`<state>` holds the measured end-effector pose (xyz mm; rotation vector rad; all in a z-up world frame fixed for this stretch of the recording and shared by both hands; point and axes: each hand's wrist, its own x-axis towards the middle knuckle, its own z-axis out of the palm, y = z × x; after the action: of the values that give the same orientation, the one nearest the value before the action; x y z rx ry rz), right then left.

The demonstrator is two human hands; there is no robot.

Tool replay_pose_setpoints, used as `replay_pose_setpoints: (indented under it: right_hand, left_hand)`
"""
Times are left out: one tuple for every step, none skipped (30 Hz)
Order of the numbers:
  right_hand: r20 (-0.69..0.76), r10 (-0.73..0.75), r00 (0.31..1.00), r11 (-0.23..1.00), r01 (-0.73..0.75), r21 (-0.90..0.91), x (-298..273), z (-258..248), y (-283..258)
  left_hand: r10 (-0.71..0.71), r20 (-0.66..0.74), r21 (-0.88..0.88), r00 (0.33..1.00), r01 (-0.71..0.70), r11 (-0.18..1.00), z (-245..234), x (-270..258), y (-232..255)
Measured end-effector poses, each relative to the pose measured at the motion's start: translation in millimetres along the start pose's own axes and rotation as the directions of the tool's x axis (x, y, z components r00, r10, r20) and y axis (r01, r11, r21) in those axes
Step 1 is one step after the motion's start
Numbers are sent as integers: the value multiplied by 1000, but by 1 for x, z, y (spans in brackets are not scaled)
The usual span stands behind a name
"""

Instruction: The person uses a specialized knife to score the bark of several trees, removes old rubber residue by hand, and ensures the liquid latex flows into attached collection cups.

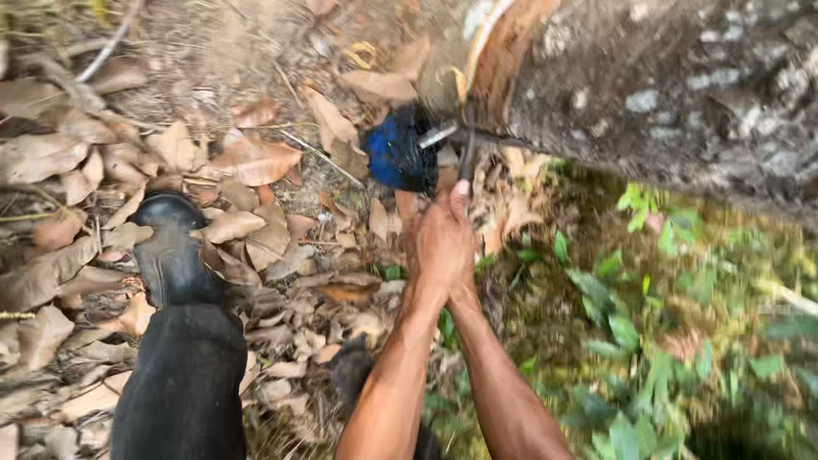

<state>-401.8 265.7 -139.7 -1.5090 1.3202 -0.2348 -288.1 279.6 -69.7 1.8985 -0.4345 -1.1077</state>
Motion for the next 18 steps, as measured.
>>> replay_pose_setpoints:
  right_hand:
    - [132, 41, 990, 941, -83, 328, 11, -4, 0]
    - [264, 62, 962, 769, -215, 602, 13, -7, 2]
    - [275, 63, 959, 772, -221, 595, 18, -6, 4]
    - [275, 34, 961, 736, -210, 643, 21, -6, 6]
    - [273, 4, 962, 697, -199, 689, 25, -6, 7]
    - [281, -48, 958, 658, -182, 731, 43, -2, 1]
    - [287, -99, 953, 615, -168, 770, 58, 1, -5]
    - [288, -143, 947, 567, -160, 808, 63, 3, -8]
    - [293, -145, 945, 573, -161, 803, 65, 2, -9]
    - [279, -112, 954, 633, -148, 760, 63, 3, -6]
    - [263, -80, 962, 689, -137, 711, 62, 2, -3]
    - [237, -54, 970, 740, -120, 661, 63, 1, 1]
    - [209, -30, 978, 788, -106, 607, 65, -1, 6]
    - [185, -5, 983, 830, -99, 549, 66, -1, 13]
    - [188, -3, 982, 830, -102, 548, 67, -1, 23]
    - [223, -9, 975, 865, -104, 491, 66, -4, 34]
    - [258, -13, 966, 896, -103, 432, 65, -6, 45]
    - [289, -11, 957, 923, -102, 370, 58, -12, 53]
  left_hand:
    - [-113, 156, -7, 981, 115, 993, 4, 8, 2]
    - [-119, 148, -12, 982, 122, 992, 9, 17, 3]
    - [-48, 94, -71, 994, 55, 996, 13, 35, 7]
    - [21, 57, -126, 998, -14, 992, 17, 41, 9]
    - [16, 68, -133, 998, -7, 991, 17, 39, 10]
    - [53, -43, -95, 998, -57, 994, 12, 47, 16]
    - [92, -152, -52, 984, -101, 994, 6, 53, 22]
    - [90, -158, -58, 983, -101, 993, 2, 56, 27]
    - [44, -74, -66, 996, -48, 997, 0, 58, 30]
    - [-7, 17, -66, 1000, 8, 998, -2, 56, 30]
    - [-12, 17, -69, 1000, 14, 998, -3, 55, 28]
    - [22, -32, -70, 999, -25, 997, -4, 54, 26]
    - [57, -82, -70, 995, -63, 996, -3, 54, 25]
    - [53, -83, -70, 995, -59, 996, 0, 56, 22]
    - [45, -32, -72, 998, -47, 996, 3, 57, 19]
    - [32, 17, -77, 999, -31, 997, 8, 59, 13]
    - [24, 13, -80, 1000, -23, 997, 13, 56, 5]
    - [114, -145, -15, 983, -118, 993, 19, 46, -1]
